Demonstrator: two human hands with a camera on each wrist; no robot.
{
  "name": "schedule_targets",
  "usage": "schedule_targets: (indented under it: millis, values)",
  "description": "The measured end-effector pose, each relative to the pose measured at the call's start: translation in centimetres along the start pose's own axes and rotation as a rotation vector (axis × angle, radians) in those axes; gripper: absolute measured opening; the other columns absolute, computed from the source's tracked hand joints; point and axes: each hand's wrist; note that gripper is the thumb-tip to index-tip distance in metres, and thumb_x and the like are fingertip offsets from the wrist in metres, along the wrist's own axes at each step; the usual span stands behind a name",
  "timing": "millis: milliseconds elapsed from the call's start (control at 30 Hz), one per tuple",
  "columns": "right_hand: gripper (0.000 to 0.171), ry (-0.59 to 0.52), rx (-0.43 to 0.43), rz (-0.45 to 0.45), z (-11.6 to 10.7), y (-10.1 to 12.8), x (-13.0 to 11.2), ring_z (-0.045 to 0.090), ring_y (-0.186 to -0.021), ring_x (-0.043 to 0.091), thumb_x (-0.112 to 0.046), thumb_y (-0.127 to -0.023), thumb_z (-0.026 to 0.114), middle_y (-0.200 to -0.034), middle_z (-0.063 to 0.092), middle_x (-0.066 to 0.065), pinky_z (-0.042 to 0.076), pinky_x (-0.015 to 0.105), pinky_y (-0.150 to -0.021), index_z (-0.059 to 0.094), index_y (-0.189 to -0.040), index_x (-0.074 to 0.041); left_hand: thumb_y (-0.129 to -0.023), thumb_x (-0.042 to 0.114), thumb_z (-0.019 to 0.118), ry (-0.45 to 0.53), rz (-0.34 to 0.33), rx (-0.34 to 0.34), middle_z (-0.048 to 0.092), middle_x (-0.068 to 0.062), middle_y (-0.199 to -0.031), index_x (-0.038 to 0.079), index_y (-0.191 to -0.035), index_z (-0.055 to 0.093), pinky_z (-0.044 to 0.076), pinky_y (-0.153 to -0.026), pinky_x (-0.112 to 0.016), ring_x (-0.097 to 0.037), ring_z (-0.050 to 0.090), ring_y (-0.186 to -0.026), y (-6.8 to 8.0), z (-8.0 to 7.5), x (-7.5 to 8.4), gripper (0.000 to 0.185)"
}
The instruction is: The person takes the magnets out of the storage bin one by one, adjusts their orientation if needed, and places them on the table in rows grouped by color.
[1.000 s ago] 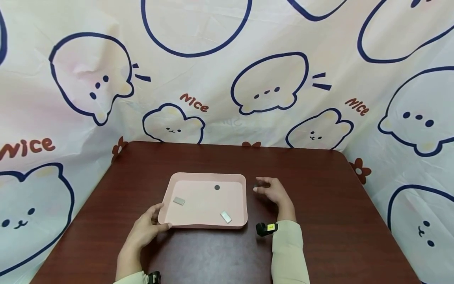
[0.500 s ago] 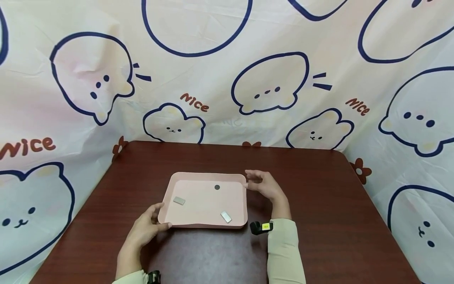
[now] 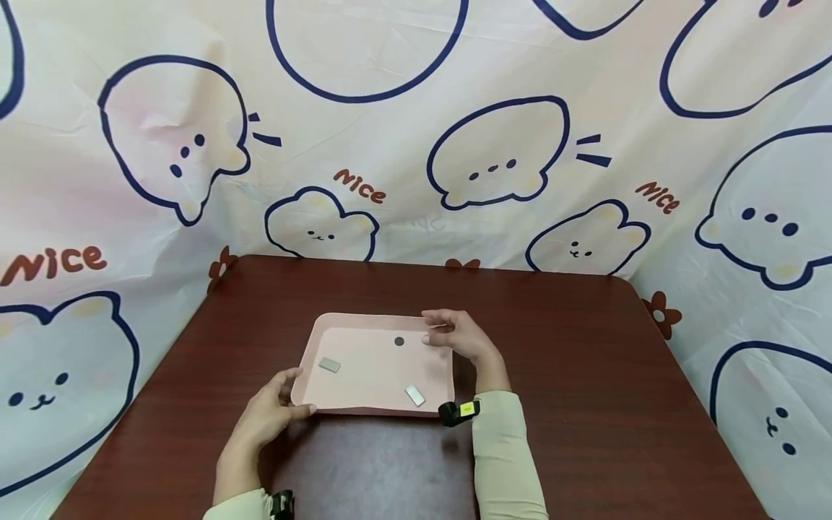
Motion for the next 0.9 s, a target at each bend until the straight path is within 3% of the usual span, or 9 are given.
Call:
schedule_targets:
  millis: [433,600,733,900]
  values:
    - [0.052,-0.063,-0.088,0.111,3.2,-2.1,0.8,0.058,-0.097,0.025,-0.004,-0.081,0.070,-0.120,0.053,0.019,0.049,0.041,-0.077,0.053,-0.130,-0.002,-0.072,0.021,0.079,0.003,0.001,0.015,0.059,-0.015,-0.102,0.006,-0.135,0.042,0.040,-0.075,-0.041,-0.027,0.055,-0.091,0.1,0.1,-0.2,0.074]
    - [0.048,-0.006,-0.071,0.154,4.0,-2.7,1.0,0.059,-0.093,0.020,-0.010,-0.081,0.072,-0.113,0.057,0.010,0.050,0.036,-0.076,0.057,-0.126,-0.007,-0.072,0.022,0.079,-0.001,0.003,0.017,0.059,-0.015,-0.102,0.006,-0.134,0.042,0.041,-0.074,-0.041,-0.027,0.055,-0.091,0.1,-0.1,-0.2,0.074]
    - [0.045,0.049,-0.052,0.122,4.6,-3.2,1.5,0.060,-0.085,0.015,-0.010,-0.080,0.072,-0.103,0.061,0.008,0.049,0.031,-0.068,0.059,-0.123,-0.003,-0.072,0.021,0.079,0.002,0.003,0.021,0.059,-0.014,-0.100,0.006,-0.134,0.042,0.041,-0.073,-0.039,-0.026,0.055,-0.088,0.1,-0.1,-0.2,0.074]
    - [0.037,0.062,0.053,0.130,5.4,-3.5,2.1,0.055,-0.073,0.013,-0.005,-0.080,0.070,-0.088,0.062,0.006,0.043,0.026,-0.056,0.063,-0.115,0.001,-0.072,0.022,0.079,-0.007,0.005,0.019,0.059,-0.014,-0.100,0.006,-0.134,0.043,0.040,-0.073,-0.039,-0.026,0.054,-0.088,0.1,0.0,-0.1,0.073]
Point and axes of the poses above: each hand's wrist, its own y-axis away from the middle knuckle, its own z-axis out of the palm, x = y × z
